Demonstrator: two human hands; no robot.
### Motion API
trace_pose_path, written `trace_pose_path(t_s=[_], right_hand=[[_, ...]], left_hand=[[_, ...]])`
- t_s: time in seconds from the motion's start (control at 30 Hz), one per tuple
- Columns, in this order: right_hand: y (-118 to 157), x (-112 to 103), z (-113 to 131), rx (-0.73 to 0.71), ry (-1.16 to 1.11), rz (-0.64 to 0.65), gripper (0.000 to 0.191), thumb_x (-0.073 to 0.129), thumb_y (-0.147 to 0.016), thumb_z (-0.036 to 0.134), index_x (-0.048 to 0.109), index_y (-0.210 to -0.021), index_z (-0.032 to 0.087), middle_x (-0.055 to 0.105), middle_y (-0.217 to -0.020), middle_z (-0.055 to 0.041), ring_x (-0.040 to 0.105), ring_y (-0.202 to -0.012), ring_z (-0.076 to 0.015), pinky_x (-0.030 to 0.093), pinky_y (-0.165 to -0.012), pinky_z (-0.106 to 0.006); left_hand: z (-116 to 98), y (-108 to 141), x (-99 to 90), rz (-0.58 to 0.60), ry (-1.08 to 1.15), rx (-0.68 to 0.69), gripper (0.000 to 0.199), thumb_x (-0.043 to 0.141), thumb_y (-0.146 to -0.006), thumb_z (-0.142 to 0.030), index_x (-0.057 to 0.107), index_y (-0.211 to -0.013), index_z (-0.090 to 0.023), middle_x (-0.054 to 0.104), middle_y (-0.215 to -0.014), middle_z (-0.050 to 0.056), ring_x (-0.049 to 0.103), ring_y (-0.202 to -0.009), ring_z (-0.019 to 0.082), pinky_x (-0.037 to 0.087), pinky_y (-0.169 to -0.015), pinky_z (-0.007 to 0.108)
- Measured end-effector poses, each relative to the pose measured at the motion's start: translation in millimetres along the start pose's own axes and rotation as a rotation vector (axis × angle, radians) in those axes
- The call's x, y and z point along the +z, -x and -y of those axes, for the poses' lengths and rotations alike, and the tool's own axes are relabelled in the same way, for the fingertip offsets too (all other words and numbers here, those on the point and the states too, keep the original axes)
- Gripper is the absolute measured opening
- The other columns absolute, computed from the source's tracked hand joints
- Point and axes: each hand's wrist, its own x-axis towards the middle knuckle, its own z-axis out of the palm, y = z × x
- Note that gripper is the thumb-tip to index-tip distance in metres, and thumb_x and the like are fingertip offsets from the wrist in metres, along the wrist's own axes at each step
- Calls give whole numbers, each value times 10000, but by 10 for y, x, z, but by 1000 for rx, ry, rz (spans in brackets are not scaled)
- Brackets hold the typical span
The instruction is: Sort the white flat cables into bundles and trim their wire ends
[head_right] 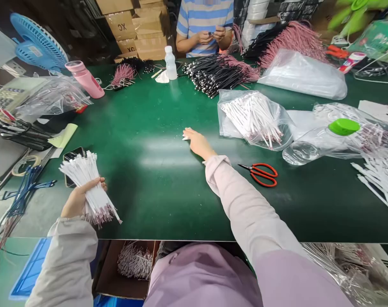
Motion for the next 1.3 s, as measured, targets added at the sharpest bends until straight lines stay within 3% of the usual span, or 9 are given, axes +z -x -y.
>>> trace_pose_path(t_s=[0.17,0.23,0.33,0.47,0.73,0.93,1.03,1.13,1.3], right_hand=[[344,205,372,-273,-95,143,581,327,-818,-39,624,-1234,238,588,-1351,50,491,-1301,-84,379,-1135,-316],[372,157,247,-177,-128,-7,592,304,-827,-42,628,-1245,223,576,-1367,22,451,-1338,-109,339,-1169,-336],[53,-60,-203,176,-64,-272,572,321,-827,-53,595,-1284,155,514,-1428,-65,358,-1406,-175,212,-1219,-403],[-653,-163,-587,229,-28,-260,577,344,-794,-76,496,-1344,12,415,-1471,-221,277,-1441,-268,166,-1201,-506],[-537,498,129,-402,-97,183,538,449,-808,-15,684,-1140,337,623,-1283,131,540,-1255,-95,415,-1110,-266],[-1280,-10,-809,-84,42,-84,373,398,-940,85,598,-1252,46,525,-1389,-201,446,-1344,-240,269,-1181,-437],[-1858,4,-1034,-59,54,-92,340,502,-956,223,573,-1267,106,510,-1393,-178,464,-1313,-270,316,-1125,-528],[-2171,362,-743,-179,31,41,365,443,-952,134,568,-1294,98,510,-1413,-160,439,-1347,-237,306,-1156,-452],[-2132,1108,317,-461,-43,301,542,409,-881,12,522,-1371,214,465,-1471,-15,396,-1382,-159,299,-1177,-365]], left_hand=[[-70,-505,-134,-117,73,131,92,687,-754,-152,619,-813,-135,682,-677,-57,630,-641,87,562,-664,200],[-71,-689,-181,-219,121,165,113,711,-674,-113,639,-760,-128,690,-658,-30,636,-602,111,567,-592,209],[-74,-887,-252,-280,175,184,110,687,-611,-83,655,-713,-113,680,-621,7,628,-546,123,550,-503,200],[-72,-957,-315,-229,237,192,106,702,-572,-113,667,-672,-103,652,-585,26,629,-558,136,591,-565,222],[-46,-956,-411,-251,427,286,64,665,-644,-87,656,-625,-148,592,-573,-11,552,-564,94,627,-834,321],[-15,-966,-488,-205,444,294,95,632,-668,-81,672,-721,-149,571,-613,-13,544,-576,89,618,-846,286],[-1,-959,-509,-151,444,283,140,643,-652,-76,666,-779,-131,562,-623,-6,534,-575,89,608,-847,284],[7,-937,-514,-63,462,268,189,638,-654,-71,650,-832,-134,519,-626,-12,494,-551,77,597,-821,262],[10,-862,-498,27,505,223,218,578,-692,-70,605,-885,-167,426,-643,-12,399,-501,70,575,-692,243]])
